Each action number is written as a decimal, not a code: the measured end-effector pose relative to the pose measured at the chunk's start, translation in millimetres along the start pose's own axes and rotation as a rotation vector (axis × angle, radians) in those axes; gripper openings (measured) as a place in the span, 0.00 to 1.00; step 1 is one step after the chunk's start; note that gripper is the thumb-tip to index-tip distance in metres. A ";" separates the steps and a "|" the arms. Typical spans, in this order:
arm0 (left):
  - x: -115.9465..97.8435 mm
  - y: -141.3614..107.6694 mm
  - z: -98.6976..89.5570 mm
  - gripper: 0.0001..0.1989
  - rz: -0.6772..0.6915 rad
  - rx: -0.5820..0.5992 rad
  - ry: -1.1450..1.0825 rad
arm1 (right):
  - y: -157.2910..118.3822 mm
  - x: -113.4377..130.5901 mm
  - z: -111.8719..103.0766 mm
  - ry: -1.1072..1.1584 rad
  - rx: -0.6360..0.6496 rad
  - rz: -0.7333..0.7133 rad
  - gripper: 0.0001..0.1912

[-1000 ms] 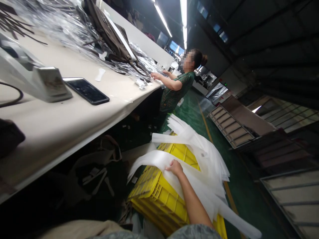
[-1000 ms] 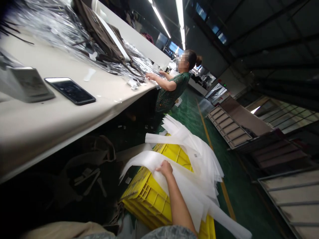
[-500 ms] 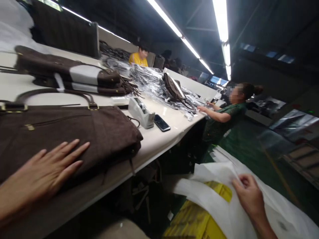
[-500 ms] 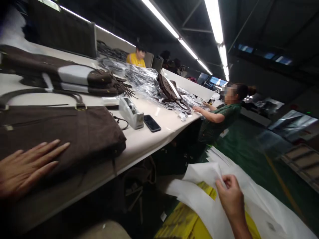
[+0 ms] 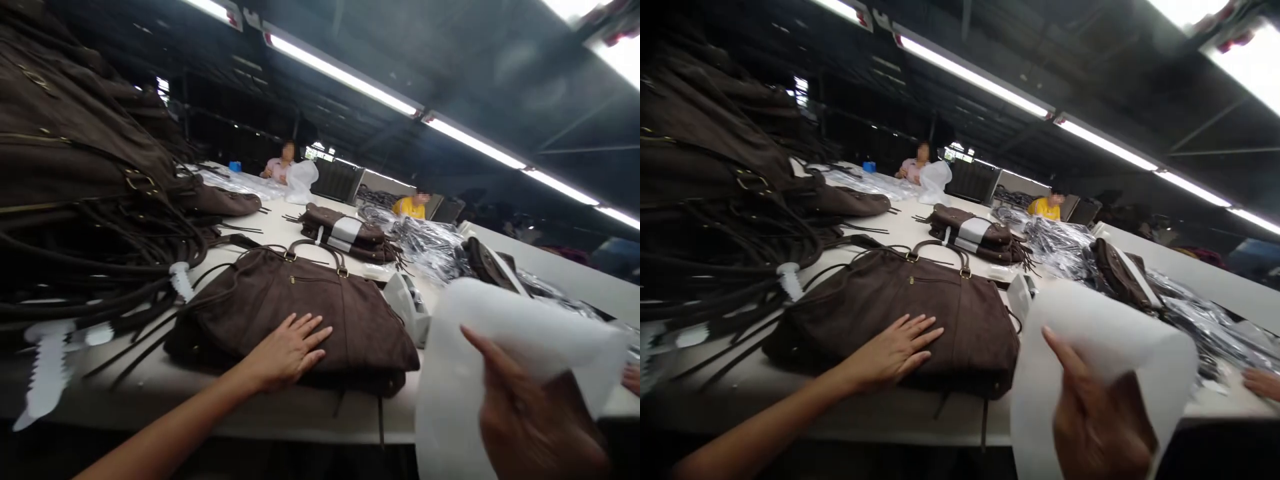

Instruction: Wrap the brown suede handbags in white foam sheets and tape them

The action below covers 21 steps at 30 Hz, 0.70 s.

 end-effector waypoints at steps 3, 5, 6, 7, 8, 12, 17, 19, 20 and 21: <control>-0.8 -2.2 -0.4 0.27 -0.008 -0.015 -0.006 | 36.6 97.1 64.5 -0.071 -0.079 -0.555 0.19; -0.6 -2.4 0.7 0.27 -0.003 -0.023 -0.015 | 42.2 129.7 128.4 -0.089 0.107 -0.735 0.21; -0.1 -2.3 1.5 0.27 -0.001 -0.030 -0.018 | 36.8 136.1 160.5 -0.091 0.237 -0.780 0.22; 0.7 -2.4 2.3 0.27 -0.005 -0.042 -0.017 | 25.9 136.6 190.4 -0.093 0.379 -0.797 0.22; 1.6 -2.9 3.1 0.27 -0.013 -0.058 -0.013 | 11.0 132.3 216.0 -0.090 0.509 -0.786 0.22; -2.5 -11.6 -1.9 0.25 -0.026 -0.191 0.057 | -45.9 92.3 266.9 -0.035 0.742 -0.519 0.21; 2.8 -51.7 -81.6 0.15 -0.171 -0.772 0.208 | -63.6 68.2 268.1 0.109 0.691 -0.363 0.23; 27.2 -80.9 -120.0 0.15 -0.417 -0.984 0.336 | -61.8 67.9 266.9 0.134 0.673 -0.357 0.24; 43.3 -93.0 -132.7 0.18 -0.551 -1.007 0.400 | -60.7 68.2 266.4 0.139 0.661 -0.355 0.24; 61.7 -101.9 -140.0 0.23 -0.666 -0.971 0.424 | -59.9 68.7 266.0 0.143 0.649 -0.354 0.24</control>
Point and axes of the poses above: each hand's wrist, its own y-axis towards the middle knuckle, its own z-axis out of the palm, x = y × z, the point moved 8 cm from there along y, towards the middle knuckle, and after that the axes turned 3 degrees about -x, right-handed, at the moved point
